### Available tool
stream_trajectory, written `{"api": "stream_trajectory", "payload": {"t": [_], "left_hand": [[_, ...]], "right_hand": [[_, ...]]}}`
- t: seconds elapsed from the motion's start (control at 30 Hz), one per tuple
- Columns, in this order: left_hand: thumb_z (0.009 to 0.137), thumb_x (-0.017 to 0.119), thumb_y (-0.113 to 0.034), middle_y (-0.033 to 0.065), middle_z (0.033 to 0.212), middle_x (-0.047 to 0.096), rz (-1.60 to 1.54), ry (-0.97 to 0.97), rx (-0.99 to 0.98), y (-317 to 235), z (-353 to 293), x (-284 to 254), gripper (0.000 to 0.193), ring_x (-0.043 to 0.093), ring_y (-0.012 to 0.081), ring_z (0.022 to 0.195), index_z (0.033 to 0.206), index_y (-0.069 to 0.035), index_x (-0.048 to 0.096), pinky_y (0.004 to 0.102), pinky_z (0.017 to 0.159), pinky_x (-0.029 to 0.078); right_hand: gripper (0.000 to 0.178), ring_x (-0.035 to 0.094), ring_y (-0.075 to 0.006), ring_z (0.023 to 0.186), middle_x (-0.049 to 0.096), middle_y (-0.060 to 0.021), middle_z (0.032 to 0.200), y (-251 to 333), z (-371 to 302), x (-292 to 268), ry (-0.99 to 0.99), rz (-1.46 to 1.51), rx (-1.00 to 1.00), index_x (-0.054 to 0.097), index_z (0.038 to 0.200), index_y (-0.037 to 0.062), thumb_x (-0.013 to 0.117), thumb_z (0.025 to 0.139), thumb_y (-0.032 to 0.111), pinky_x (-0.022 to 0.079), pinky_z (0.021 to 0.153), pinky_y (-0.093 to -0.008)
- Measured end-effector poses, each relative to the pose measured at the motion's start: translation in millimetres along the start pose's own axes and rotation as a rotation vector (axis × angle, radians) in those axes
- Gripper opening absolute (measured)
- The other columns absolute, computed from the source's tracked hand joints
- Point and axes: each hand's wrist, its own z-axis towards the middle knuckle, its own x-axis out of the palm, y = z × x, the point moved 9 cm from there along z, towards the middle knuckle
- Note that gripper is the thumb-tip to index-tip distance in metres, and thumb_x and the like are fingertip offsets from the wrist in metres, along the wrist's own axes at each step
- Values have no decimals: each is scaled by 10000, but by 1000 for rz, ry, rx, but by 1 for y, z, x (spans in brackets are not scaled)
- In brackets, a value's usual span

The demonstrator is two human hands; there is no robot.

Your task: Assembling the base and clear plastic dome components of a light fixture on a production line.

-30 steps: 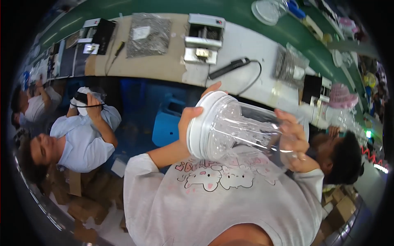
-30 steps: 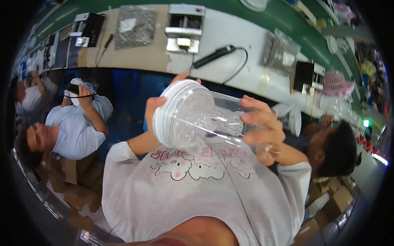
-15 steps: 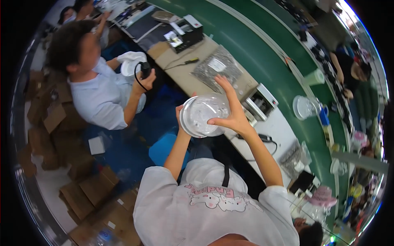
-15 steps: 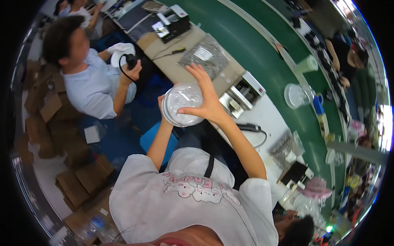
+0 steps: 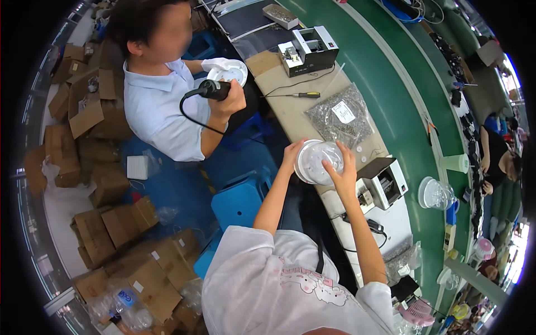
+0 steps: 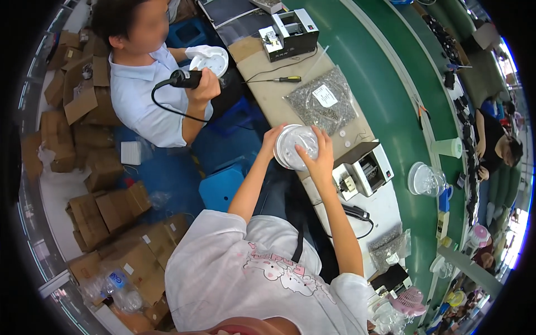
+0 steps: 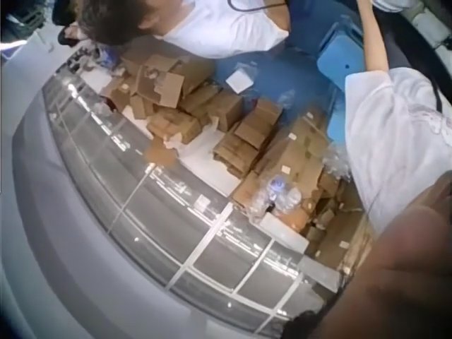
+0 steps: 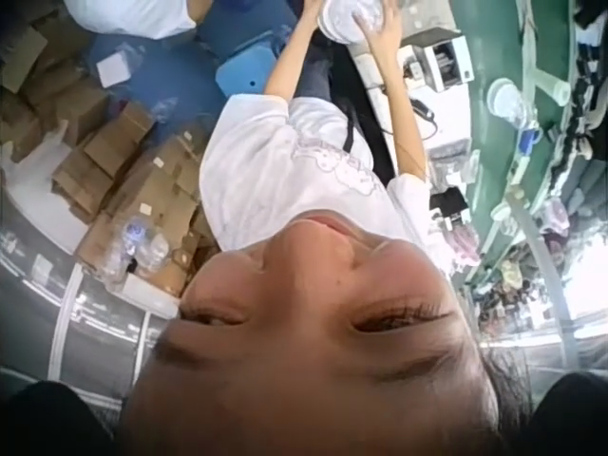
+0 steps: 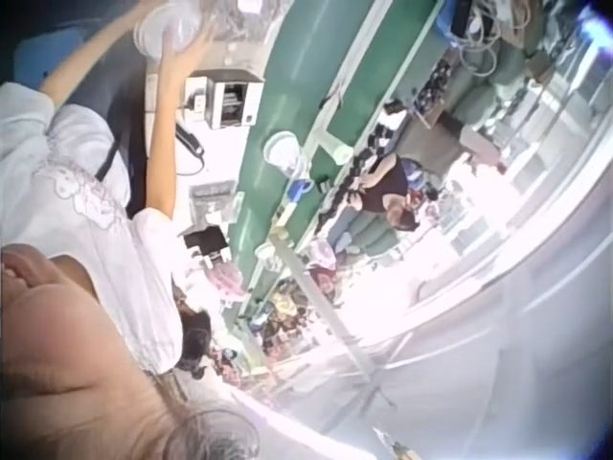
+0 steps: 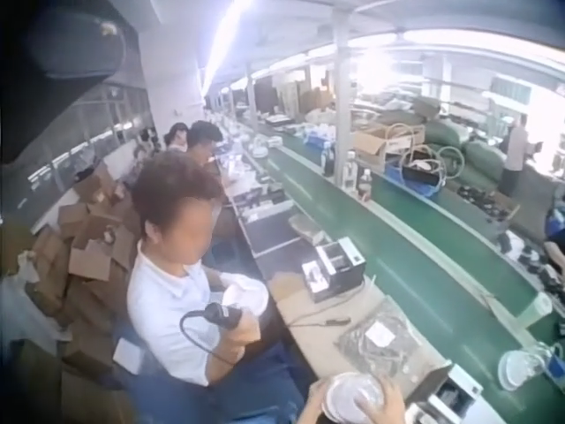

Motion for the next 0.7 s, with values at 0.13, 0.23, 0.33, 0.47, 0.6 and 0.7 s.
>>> {"api": "stream_trajectory", "payload": {"t": [0.13,0.23,0.33,0.47,0.6,0.7], "left_hand": [[822,592,-154,112,886,654,583,-498,445,-36,-13,-7,212,621,133,720,916,33,629,241,619,478],[793,598,-115,100,713,611,825,-615,774,-65,-44,19,116,586,202,592,801,0,617,292,556,463],[791,601,-126,85,644,532,939,-681,945,-72,-50,17,101,523,207,595,798,-26,618,323,564,427],[802,600,-162,90,729,541,778,-641,757,-58,-47,-5,134,531,202,670,856,-40,614,324,622,438],[794,609,-162,90,783,563,801,-652,740,-77,-88,-31,164,557,202,720,918,-56,614,307,687,460],[856,553,-131,19,838,584,417,-184,532,-111,-132,26,182,558,94,753,995,-26,609,213,688,448]], "right_hand": [[620,422,-358,1148,416,-228,1243,-4,4,-6,-41,-157,55,444,1249,112,665,725,359,348,942,-391],[656,407,-396,1143,379,-257,1266,-7,2,-10,-77,-255,53,445,1247,144,664,703,437,356,926,-419],[696,388,-397,1153,367,-260,1276,-2,2,5,-83,-330,-12,437,1247,109,650,698,480,328,939,-445],[766,360,-386,1183,353,-257,1288,-2,-2,9,-84,-312,14,392,1279,98,651,684,504,290,965,-455],[955,299,-372,1234,310,-248,1320,8,-14,4,-65,-305,-64,245,1345,55,700,631,497,270,983,-445],[891,325,-357,1223,332,-235,1309,16,-47,-46,-171,-105,-115,271,1326,38,752,636,330,287,985,-396]]}}
